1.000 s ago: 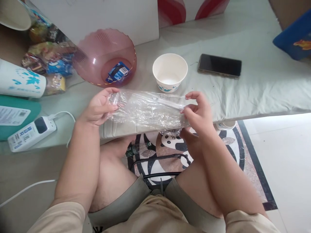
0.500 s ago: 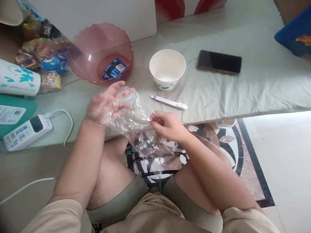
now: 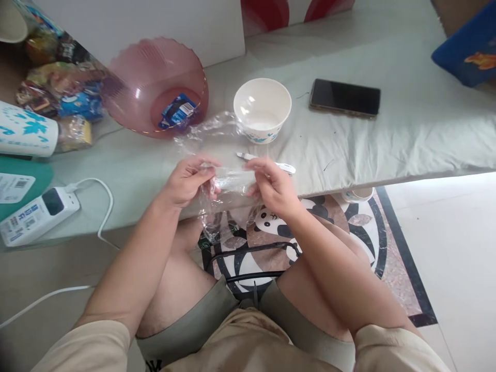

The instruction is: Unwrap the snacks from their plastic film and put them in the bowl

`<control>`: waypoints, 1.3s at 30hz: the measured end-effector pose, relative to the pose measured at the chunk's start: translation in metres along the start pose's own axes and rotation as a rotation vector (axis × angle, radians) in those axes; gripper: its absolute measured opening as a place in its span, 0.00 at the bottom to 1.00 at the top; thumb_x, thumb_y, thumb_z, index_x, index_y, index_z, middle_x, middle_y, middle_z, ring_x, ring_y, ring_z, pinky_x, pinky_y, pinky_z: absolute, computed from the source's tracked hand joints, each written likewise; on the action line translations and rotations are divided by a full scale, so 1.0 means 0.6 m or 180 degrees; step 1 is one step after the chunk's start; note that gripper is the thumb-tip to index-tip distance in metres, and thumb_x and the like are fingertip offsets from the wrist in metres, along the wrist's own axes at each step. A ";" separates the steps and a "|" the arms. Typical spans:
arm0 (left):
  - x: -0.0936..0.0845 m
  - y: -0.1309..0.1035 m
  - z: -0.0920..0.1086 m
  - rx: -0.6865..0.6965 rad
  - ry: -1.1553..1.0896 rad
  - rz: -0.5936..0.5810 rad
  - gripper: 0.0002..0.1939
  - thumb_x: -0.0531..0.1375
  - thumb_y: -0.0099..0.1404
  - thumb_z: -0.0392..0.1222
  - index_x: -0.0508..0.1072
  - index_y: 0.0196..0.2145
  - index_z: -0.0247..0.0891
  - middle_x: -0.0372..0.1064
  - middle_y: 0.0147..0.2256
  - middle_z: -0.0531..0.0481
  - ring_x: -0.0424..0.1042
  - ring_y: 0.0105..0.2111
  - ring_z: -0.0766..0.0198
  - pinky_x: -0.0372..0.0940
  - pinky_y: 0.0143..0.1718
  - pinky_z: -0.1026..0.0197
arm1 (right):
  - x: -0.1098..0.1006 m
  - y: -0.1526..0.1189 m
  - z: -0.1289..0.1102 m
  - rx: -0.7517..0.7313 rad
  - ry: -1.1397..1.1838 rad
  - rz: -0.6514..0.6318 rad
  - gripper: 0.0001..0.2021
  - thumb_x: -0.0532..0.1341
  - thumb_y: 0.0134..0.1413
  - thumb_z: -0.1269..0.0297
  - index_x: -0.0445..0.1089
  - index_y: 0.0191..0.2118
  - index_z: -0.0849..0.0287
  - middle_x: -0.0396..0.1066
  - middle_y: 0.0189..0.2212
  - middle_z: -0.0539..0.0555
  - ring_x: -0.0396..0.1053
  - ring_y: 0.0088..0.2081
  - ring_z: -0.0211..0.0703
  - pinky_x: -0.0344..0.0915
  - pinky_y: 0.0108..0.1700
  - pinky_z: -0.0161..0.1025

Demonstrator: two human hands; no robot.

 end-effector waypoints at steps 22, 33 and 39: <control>0.006 0.001 -0.001 0.0093 -0.0354 -0.0085 0.23 0.73 0.52 0.50 0.75 0.42 0.38 0.79 0.35 0.46 0.82 0.36 0.54 0.76 0.35 0.58 | -0.002 0.003 0.010 0.0571 0.0506 0.0125 0.31 0.69 0.52 0.56 0.60 0.60 0.47 0.72 0.36 0.51 0.75 0.38 0.45 0.74 0.39 0.44; -0.016 -0.002 0.016 0.0225 -0.0380 0.0110 0.07 0.67 0.54 0.43 0.75 0.31 0.41 0.68 0.19 0.56 0.66 0.15 0.67 0.64 0.17 0.63 | -0.012 0.002 0.006 0.0343 0.0263 0.0096 0.09 0.60 0.60 0.54 0.71 0.42 0.50 0.62 0.24 0.46 0.55 0.22 0.36 0.56 0.24 0.36; -0.018 0.002 0.023 0.0437 -0.0141 0.0074 0.13 0.65 0.56 0.50 0.75 0.23 0.38 0.72 0.25 0.48 0.70 0.25 0.65 0.68 0.27 0.62 | -0.018 0.003 0.007 0.0436 0.0092 0.0001 0.13 0.58 0.59 0.52 0.70 0.32 0.54 0.67 0.27 0.52 0.62 0.27 0.40 0.59 0.28 0.39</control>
Point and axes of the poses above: each hand's wrist, its own y-axis towards the middle knuckle, its own x-axis out of the palm, z = x × y, the point moved 9 cm from there along y, towards the middle knuckle
